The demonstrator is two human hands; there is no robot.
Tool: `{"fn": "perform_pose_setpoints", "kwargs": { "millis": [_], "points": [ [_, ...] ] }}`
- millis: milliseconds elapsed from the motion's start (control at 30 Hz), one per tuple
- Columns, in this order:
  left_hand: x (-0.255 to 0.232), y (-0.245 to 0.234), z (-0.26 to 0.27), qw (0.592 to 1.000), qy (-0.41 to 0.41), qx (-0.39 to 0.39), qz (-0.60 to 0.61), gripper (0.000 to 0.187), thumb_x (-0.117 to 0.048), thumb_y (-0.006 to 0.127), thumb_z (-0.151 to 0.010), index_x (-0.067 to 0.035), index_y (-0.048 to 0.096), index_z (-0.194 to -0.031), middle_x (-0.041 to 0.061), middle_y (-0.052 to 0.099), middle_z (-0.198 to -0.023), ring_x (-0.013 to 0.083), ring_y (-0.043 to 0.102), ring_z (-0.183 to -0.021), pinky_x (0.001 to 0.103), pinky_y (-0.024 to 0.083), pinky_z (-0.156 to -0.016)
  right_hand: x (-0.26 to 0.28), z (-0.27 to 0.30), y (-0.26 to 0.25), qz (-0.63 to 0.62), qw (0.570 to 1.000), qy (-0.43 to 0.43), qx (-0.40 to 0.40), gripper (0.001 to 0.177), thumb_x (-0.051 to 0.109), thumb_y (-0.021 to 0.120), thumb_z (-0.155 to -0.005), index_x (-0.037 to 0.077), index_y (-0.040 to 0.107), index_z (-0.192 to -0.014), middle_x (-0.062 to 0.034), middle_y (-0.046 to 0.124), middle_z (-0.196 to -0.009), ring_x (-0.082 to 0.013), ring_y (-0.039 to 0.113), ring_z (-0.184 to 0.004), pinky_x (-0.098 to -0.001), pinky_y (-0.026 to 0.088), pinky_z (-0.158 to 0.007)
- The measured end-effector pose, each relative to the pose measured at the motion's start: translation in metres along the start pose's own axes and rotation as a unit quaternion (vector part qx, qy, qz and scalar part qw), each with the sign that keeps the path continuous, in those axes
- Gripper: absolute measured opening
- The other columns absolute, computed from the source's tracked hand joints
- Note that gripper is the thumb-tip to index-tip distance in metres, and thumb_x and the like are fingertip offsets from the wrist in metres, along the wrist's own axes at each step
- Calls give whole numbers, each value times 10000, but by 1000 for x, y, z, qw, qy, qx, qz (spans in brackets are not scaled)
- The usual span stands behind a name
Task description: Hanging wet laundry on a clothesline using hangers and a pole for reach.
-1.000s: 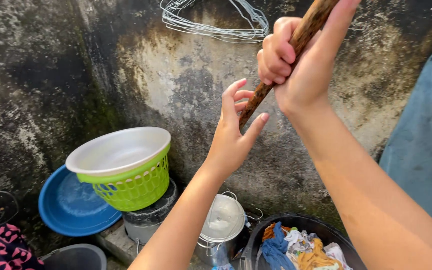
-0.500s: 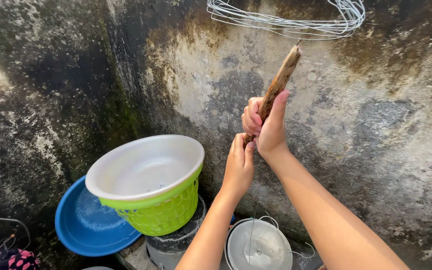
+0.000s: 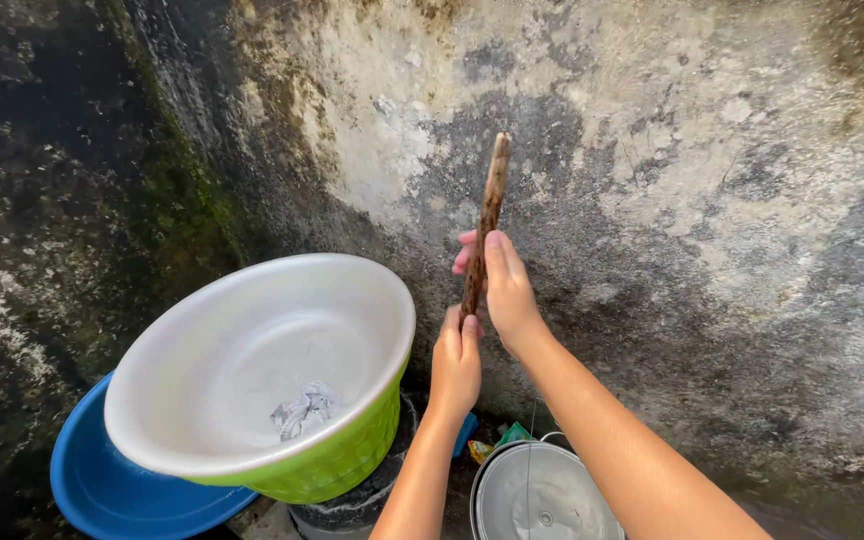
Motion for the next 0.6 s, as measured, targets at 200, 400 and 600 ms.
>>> {"fn": "perform_pose_setpoints", "kwargs": {
  "millis": [200,400,600],
  "points": [
    [4,2,-21,991,94,-36,-91,690,-206,479,-1051,-15,133,-1617,264,305,-1620,412,293,-1484,483,263,-1174,-34,19,-12,313,949,12,-17,755,154,589,-947,38,193,-1580,-199,393,-1564,-310,409,-1428,-401,358,-1130],
    [-12,31,14,976,152,-31,-151,642,-170,436,-1082,-38,149,-1640,225,134,-1725,387,75,-1606,529,155,-1258,-27,54,-39,347,936,49,7,715,111,550,-978,104,218,-1612,-186,311,-1645,-327,317,-1506,-386,303,-1176],
    [-44,80,40,968,153,96,-176,587,-116,478,-1046,-103,325,-1613,90,261,-1715,318,208,-1605,486,245,-1249,4,110,-110,316,942,91,-71,561,71,518,-966,219,482,-1506,-50,468,-1601,-245,538,-1399,-352,500,-1004]
  ]
}}
Point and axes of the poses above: each hand's wrist, its own z-axis away from the middle knuckle, its own y-axis out of the palm, x = y × z, the point moved 5 cm from there along -z, towards the middle knuckle
